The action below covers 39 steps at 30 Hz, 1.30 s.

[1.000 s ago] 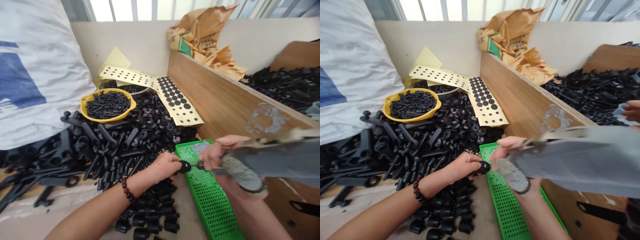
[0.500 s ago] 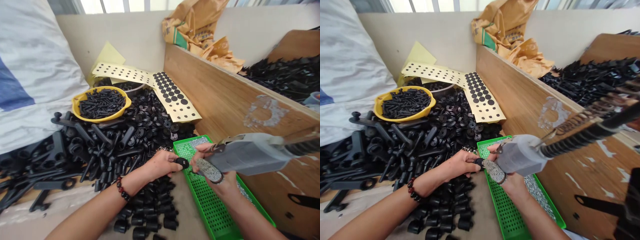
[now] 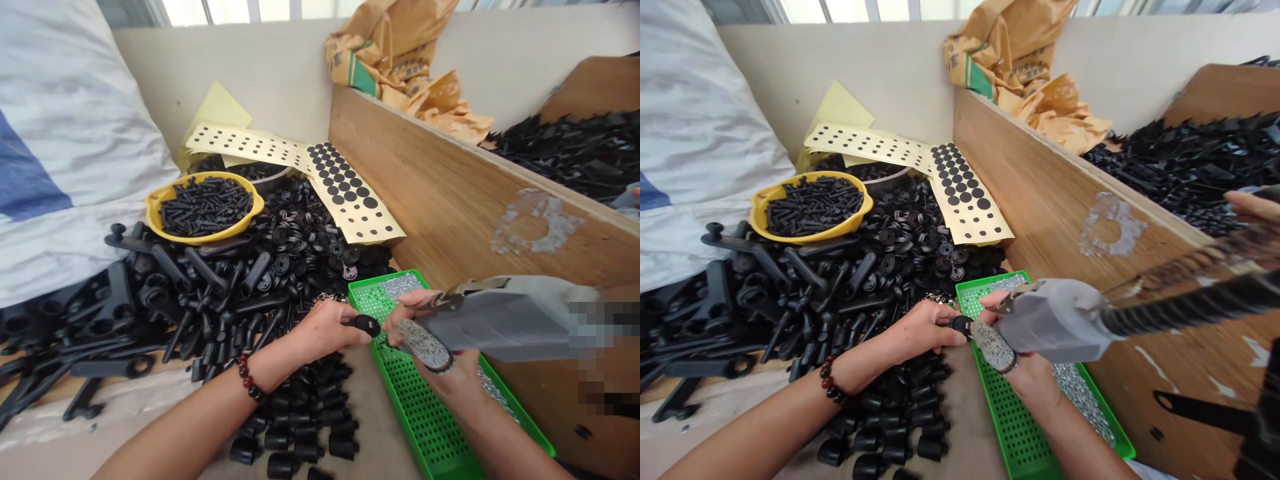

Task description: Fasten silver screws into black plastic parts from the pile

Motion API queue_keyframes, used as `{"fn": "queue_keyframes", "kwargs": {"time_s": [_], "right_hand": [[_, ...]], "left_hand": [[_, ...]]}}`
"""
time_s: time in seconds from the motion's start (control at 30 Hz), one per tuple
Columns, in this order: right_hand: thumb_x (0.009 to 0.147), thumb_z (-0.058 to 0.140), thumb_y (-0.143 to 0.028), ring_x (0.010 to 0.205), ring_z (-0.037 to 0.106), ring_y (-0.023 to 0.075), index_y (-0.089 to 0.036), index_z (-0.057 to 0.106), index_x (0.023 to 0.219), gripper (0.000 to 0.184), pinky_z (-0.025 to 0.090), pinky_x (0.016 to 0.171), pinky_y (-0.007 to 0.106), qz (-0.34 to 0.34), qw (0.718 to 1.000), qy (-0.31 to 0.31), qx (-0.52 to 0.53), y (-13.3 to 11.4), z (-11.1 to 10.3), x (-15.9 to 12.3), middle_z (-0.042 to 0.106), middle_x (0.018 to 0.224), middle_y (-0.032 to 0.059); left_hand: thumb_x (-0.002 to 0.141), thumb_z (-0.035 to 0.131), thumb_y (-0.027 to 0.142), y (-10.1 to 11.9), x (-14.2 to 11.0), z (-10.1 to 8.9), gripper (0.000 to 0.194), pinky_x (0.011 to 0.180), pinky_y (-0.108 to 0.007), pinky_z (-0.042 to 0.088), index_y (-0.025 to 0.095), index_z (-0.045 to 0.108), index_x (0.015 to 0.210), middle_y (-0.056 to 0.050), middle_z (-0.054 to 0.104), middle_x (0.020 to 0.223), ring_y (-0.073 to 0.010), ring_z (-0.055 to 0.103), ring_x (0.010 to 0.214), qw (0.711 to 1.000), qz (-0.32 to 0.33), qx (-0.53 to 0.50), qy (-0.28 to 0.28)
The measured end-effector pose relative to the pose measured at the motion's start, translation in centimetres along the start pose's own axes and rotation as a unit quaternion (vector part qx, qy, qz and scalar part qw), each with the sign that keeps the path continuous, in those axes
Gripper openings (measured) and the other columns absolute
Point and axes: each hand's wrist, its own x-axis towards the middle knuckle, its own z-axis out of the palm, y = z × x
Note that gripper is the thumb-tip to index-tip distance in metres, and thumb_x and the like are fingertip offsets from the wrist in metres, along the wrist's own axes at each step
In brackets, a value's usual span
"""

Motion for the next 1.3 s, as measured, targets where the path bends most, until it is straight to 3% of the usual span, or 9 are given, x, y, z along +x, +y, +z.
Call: {"fn": "queue_keyframes", "kwargs": {"time_s": [0.17, 0.37, 0.47, 0.57, 0.77, 1.1, 1.3], "right_hand": [[0.083, 0.055, -0.049, 0.047, 0.053, 0.0171, -0.023, 0.065, 0.094, 0.030, 0.043, 0.049, 0.032, -0.044, 0.997, -0.033, 0.051, -2.9, 0.1, 0.1, 0.059, 0.054, -0.0017], [0.083, 0.062, -0.033, 0.040, 0.050, 0.0140, -0.027, 0.068, 0.094, 0.014, 0.045, 0.047, 0.031, -0.137, 0.988, -0.049, 0.051, -5.3, 1.5, 1.4, 0.057, 0.049, -0.0050], [0.089, 0.052, -0.039, 0.040, 0.051, 0.0144, -0.025, 0.068, 0.095, 0.022, 0.045, 0.046, 0.031, -0.153, 0.983, -0.073, 0.076, -5.2, 2.4, 2.0, 0.057, 0.050, -0.0037], [0.094, 0.041, -0.036, 0.044, 0.053, 0.0158, -0.025, 0.066, 0.097, 0.027, 0.046, 0.048, 0.033, -0.124, 0.986, -0.076, 0.087, -4.3, 2.9, 2.1, 0.057, 0.051, -0.0021], [0.089, 0.050, -0.040, 0.041, 0.048, 0.0144, -0.023, 0.066, 0.097, 0.025, 0.044, 0.048, 0.033, -0.106, 0.985, -0.083, 0.107, -2.8, 2.7, 2.1, 0.055, 0.050, -0.0024], [0.076, 0.063, -0.053, 0.044, 0.051, 0.0155, -0.025, 0.066, 0.094, 0.033, 0.043, 0.046, 0.032, -0.108, 0.986, -0.100, 0.081, -2.8, 3.6, 2.2, 0.056, 0.053, -0.0035], [0.076, 0.068, -0.041, 0.034, 0.048, 0.0138, -0.030, 0.067, 0.075, 0.012, 0.043, 0.038, 0.029, -0.078, 0.982, -0.152, 0.077, -1.9, 2.8, 2.5, 0.057, 0.044, -0.0071]], "left_hand": [[0.065, 0.062, 0.031, -1.0, 0.2, 0.1, 0.018, 0.044, -0.018, 0.032, 0.013, 0.064, 0.071, 0.004, 0.048, 0.057, -0.0087, 0.043, 0.050, 1.000, 0.007, 0.019, 0.012], [0.066, 0.065, 0.032, -1.6, 0.5, 0.1, 0.023, 0.043, -0.018, 0.032, 0.013, 0.068, 0.078, 0.004, 0.050, 0.057, -0.0093, 0.046, 0.050, 0.999, 0.003, 0.036, 0.017], [0.066, 0.066, 0.031, -1.2, 0.3, 0.1, 0.022, 0.044, -0.018, 0.032, 0.013, 0.069, 0.078, 0.004, 0.051, 0.057, -0.0092, 0.046, 0.050, 0.999, 0.003, 0.047, 0.020], [0.066, 0.066, 0.030, -0.8, 0.2, 0.1, 0.019, 0.045, -0.018, 0.033, 0.013, 0.068, 0.076, 0.005, 0.052, 0.057, -0.0089, 0.045, 0.050, 0.998, 0.003, 0.057, 0.021], [0.067, 0.067, 0.032, -0.9, 0.3, 0.1, 0.019, 0.043, -0.019, 0.032, 0.014, 0.067, 0.074, 0.006, 0.050, 0.053, -0.0090, 0.046, 0.046, 0.997, 0.006, 0.077, 0.021], [0.066, 0.070, 0.028, -0.2, 0.1, 0.2, 0.016, 0.045, -0.020, 0.027, 0.015, 0.061, 0.061, 0.008, 0.044, 0.048, -0.0082, 0.040, 0.046, 0.993, 0.011, 0.107, 0.038], [0.066, 0.072, 0.023, 0.3, 0.0, 0.2, 0.035, 0.048, -0.022, 0.020, 0.016, 0.044, 0.046, 0.009, 0.029, 0.044, -0.0071, 0.029, 0.048, 0.992, 0.027, 0.118, 0.043]]}}
